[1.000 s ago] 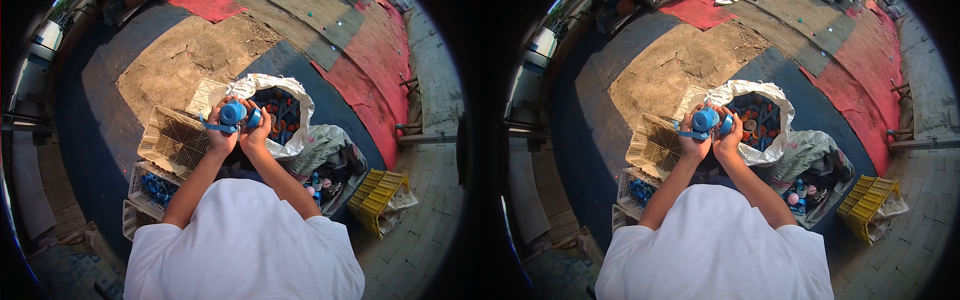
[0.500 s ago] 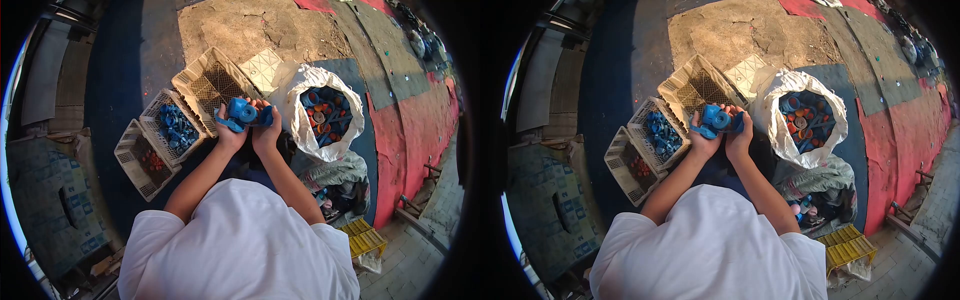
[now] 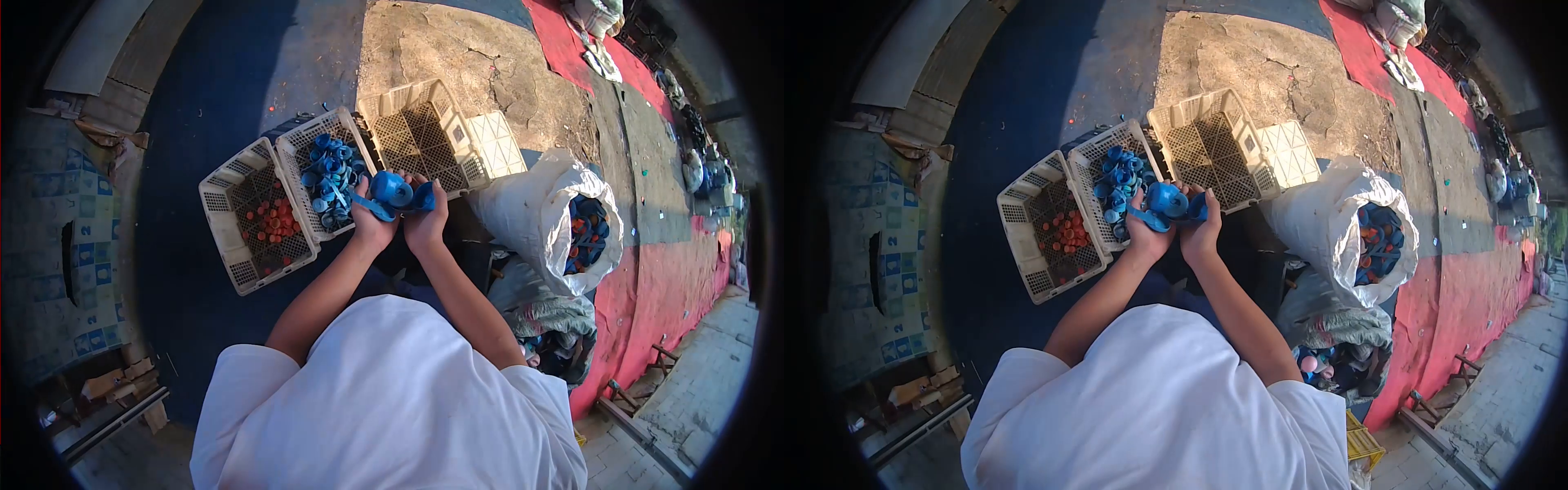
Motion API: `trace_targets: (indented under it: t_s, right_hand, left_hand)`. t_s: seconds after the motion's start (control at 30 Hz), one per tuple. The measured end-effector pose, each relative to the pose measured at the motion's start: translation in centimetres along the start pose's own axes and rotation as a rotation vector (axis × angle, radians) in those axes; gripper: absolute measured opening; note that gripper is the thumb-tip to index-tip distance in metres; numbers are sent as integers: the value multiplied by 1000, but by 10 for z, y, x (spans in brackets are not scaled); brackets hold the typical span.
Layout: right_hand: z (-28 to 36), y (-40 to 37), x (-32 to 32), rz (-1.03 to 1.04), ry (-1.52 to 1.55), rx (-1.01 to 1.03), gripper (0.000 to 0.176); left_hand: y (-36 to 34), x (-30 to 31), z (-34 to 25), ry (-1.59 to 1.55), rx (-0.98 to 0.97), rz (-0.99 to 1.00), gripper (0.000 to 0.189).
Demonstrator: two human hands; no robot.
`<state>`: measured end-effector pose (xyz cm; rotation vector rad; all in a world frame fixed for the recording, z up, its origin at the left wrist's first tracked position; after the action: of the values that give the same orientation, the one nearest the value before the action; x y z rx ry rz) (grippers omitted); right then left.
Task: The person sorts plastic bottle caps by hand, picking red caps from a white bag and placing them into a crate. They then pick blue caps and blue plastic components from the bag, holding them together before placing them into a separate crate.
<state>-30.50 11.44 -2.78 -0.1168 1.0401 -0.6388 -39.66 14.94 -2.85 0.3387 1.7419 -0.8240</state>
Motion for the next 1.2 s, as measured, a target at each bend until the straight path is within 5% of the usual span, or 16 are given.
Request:
trace_targets:
  t_s: [0.47, 0.6, 0.8, 1.0, 1.2]
  right_hand:
    - [-181, 18, -19, -91, -149, -235, 54]
    - [-196, 24, -22, -154, -242, -262, 50]
    - [-206, 32, -31, -71, -352, -314, 71]
    - [-220, 44, -3, -109, -452, -397, 89]
    - [-207, 38, -1, -121, -470, -405, 82]
  left_hand:
    - [-34, 114, -133, -67, -45, -261, 69]
    - [-29, 129, -143, -126, -42, -292, 66]
    - [-15, 129, -152, -113, -65, -250, 60]
    - [-13, 175, -144, -146, -69, -512, 73]
    - [-13, 178, -137, -75, -52, -489, 72]
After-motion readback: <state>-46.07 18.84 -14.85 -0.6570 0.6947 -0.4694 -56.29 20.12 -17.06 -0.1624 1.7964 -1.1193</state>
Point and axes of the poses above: each hand's wrist, its own y-axis towards the middle knuckle, its own x-axis out of the back of the hand, z = x × y, the point moved 6 cm from there along y, towards the middle knuckle, and after that the axes turned 8 degrees about x, right-handed, at the moved point
